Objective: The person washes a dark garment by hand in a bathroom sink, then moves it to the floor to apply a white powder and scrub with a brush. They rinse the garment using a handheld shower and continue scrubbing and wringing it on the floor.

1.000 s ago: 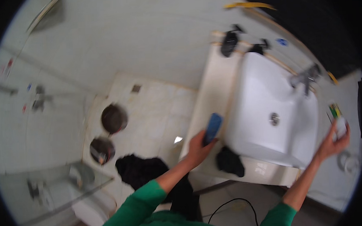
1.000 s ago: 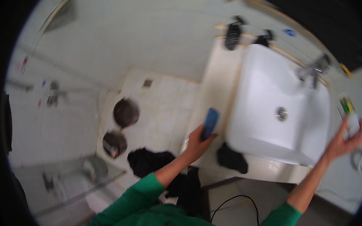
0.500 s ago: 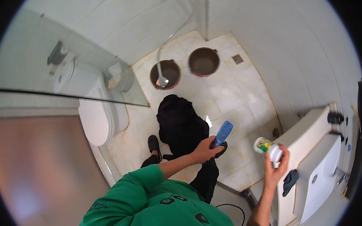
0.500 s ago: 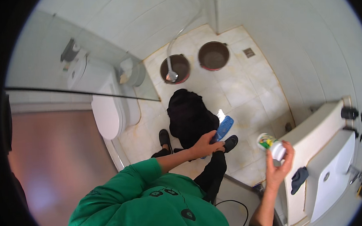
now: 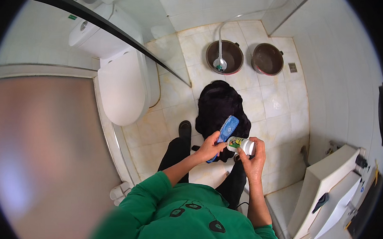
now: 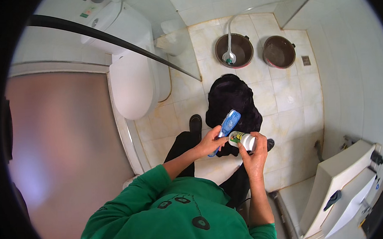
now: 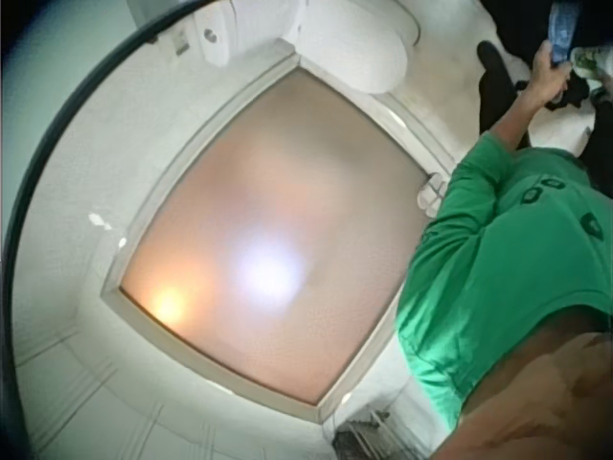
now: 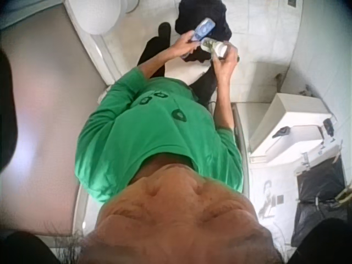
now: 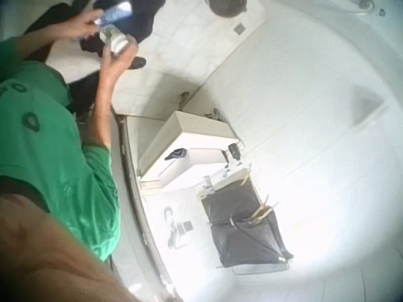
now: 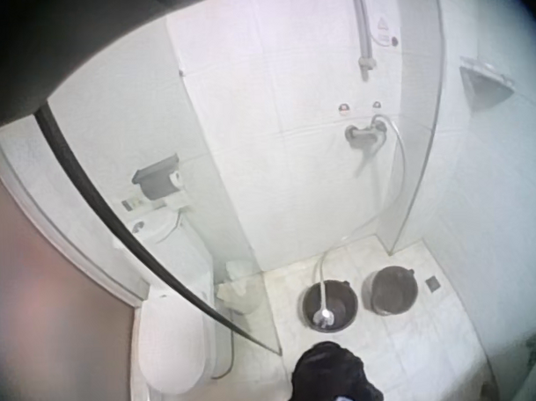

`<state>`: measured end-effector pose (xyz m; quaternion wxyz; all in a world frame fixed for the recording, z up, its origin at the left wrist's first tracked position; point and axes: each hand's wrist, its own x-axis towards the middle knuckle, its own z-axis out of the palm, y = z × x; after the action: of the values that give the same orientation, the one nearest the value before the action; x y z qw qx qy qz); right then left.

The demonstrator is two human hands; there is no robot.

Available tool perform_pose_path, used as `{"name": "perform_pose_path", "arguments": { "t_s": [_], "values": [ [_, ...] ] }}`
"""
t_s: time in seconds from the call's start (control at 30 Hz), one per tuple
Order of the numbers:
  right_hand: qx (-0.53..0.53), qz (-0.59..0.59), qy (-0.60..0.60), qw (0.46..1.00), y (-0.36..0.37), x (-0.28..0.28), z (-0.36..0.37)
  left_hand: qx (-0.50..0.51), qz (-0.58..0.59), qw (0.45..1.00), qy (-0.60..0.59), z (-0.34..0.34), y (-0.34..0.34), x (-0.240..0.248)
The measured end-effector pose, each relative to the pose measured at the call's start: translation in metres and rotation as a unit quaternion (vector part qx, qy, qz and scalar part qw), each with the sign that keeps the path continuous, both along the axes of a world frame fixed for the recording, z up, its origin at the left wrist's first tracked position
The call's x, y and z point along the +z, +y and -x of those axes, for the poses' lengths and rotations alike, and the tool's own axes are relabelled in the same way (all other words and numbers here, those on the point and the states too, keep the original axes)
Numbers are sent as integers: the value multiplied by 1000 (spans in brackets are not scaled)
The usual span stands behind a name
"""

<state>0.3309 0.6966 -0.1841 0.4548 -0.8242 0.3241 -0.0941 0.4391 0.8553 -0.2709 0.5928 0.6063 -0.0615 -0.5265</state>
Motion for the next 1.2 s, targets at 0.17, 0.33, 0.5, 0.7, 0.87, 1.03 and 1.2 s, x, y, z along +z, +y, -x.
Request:
{"name": "perform_pose_path", "arguments": {
  "t_s": [0.17,0.33,0.5,0.7,0.87,1.03,1.2],
  "values": [
    [-54,33,36,997,55,-6,2,-50,0,999,-11,-44,36,-25],
    [-75,22,45,996,91,4,4,7,-32,998,-50,-93,91,-21],
    [-65,4,51,997,115,15,10,90,-61,993,-39,-114,151,-1],
    [-55,-14,33,998,138,-2,30,98,-46,994,-34,-76,175,-6],
    [-81,-7,8,997,158,-7,71,39,-42,997,50,-9,184,-4],
    [-86,-3,8,996,181,-4,101,40,-92,994,45,56,185,6],
    [-64,-22,-1,998,207,-3,98,86,-198,974,74,68,203,-4]
  ]
}}
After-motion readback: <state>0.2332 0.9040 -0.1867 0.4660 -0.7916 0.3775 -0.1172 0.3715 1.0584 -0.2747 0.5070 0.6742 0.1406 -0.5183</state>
